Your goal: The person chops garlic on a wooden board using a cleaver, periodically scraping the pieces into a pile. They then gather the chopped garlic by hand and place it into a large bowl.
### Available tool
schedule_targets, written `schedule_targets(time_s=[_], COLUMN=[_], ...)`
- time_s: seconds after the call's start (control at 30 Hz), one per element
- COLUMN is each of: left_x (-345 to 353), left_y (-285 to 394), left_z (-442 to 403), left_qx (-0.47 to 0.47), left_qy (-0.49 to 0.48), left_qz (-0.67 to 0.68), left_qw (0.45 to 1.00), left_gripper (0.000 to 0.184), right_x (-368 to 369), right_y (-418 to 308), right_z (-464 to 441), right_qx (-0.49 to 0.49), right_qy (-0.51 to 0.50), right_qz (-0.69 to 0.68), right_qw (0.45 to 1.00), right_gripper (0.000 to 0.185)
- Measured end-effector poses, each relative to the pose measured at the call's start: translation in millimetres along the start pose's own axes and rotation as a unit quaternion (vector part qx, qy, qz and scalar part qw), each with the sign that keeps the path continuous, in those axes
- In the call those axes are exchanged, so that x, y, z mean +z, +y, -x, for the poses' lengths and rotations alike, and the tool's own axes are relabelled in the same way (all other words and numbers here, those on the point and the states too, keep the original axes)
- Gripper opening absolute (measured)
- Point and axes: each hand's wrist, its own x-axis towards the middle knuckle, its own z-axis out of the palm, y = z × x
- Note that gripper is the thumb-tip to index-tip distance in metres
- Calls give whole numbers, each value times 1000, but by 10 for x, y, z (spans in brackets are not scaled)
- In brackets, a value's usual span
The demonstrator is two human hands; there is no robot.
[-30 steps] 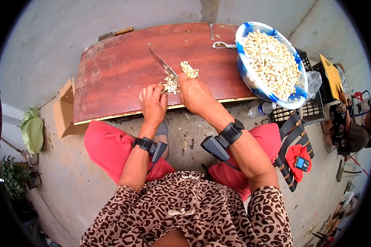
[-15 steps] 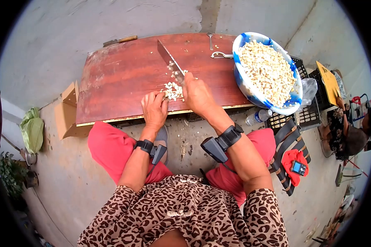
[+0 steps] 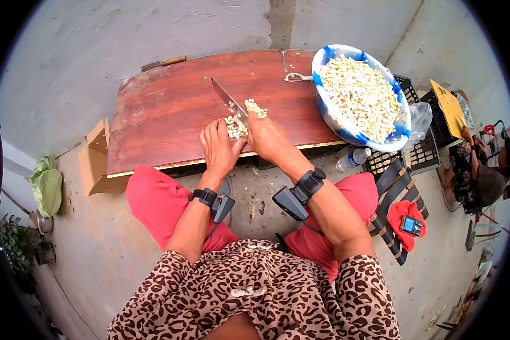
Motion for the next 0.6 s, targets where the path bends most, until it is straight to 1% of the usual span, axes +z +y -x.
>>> schedule_targets(time_s=[0.13, 0.27, 0.33, 0.47, 0.57, 0.6], left_x=[84, 139, 138, 148, 138, 81], left_y=[44, 5, 4, -18, -48, -47], left_z=[-27, -46, -65, -73, -49, -51], left_qx=[-11, 3, 3, -16, 5, 14], left_qy=[-9, 8, -4, 1, 27, 36], left_qz=[-2, 10, 57, 147, 144, 110], left_qw=[1000, 1000, 998, 989, 989, 993], left_gripper=[68, 64, 61, 57, 56, 55], right_x=[104, -34, -103, 140, 101, 51], right_y=[97, -17, -94, 77, 61, 26], right_z=[-25, -40, -49, -56, -65, -56], right_qx=[-23, -4, -1, -36, -34, -24], right_qy=[9, 3, 2, 13, 11, 13], right_qz=[-15, -11, -14, 14, 7, 2], right_qw=[1000, 1000, 1000, 999, 999, 1000], right_gripper=[16, 14, 13, 12, 12, 12])
